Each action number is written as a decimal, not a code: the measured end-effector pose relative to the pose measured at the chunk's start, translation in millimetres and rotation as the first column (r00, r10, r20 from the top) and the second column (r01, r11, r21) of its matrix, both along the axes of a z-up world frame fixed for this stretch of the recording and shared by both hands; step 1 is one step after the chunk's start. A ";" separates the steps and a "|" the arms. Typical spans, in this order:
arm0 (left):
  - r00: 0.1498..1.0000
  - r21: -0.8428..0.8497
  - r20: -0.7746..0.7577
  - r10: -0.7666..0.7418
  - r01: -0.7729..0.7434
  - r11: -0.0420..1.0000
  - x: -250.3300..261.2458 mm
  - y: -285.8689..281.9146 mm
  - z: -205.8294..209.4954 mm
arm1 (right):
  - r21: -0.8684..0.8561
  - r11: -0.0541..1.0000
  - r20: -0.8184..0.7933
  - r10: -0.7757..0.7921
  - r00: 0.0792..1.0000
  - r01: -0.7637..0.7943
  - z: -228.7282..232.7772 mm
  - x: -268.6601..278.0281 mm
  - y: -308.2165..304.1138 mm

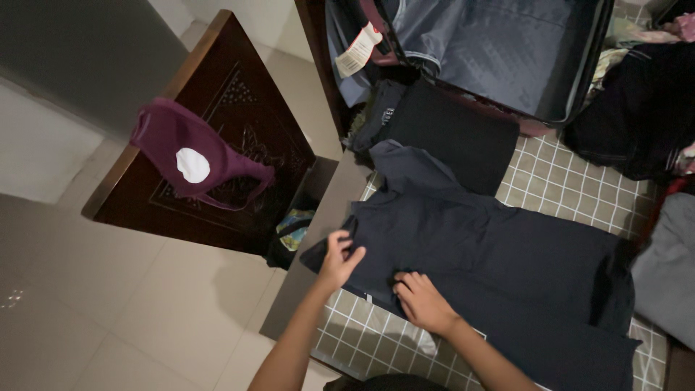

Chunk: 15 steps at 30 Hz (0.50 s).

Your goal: The person folds several shirts by hand on a table and stacks them next to an open suitcase.

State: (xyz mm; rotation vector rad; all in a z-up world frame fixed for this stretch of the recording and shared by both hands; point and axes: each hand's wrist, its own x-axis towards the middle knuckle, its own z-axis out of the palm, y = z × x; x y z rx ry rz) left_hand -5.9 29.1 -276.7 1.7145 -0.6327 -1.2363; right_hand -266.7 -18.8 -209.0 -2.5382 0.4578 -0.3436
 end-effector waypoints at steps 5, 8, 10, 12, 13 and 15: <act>0.794 -0.240 0.575 -0.195 0.392 0.888 -5.9 -17.7 54.6 | 0.013 0.999 -0.055 -0.047 0.997 0.048 5.1 0.9 6.2; 0.588 0.263 0.675 -0.445 0.372 0.890 -7.8 -21.2 75.6 | 0.021 0.998 -0.096 -0.051 0.994 0.053 10.1 -3.1 4.0; 0.473 0.228 0.804 -0.361 0.316 0.921 -8.7 -24.6 80.8 | 0.118 0.985 -0.034 -0.121 0.992 0.124 13.3 -17.9 -1.9; 0.435 0.122 0.869 -0.236 0.272 0.954 -5.3 -32.6 75.5 | 0.099 0.961 0.033 -0.261 0.965 0.257 10.8 -38.8 -15.0; 0.395 0.013 0.913 -0.101 0.220 0.975 -2.3 -38.4 69.8 | 0.090 0.923 0.098 -0.382 0.919 0.374 7.4 -52.3 -22.3; 0.382 -0.020 0.920 -0.092 0.279 0.960 3.2 -59.9 53.9 | 0.078 0.846 0.090 -0.533 0.842 0.527 -3.1 -85.5 -43.5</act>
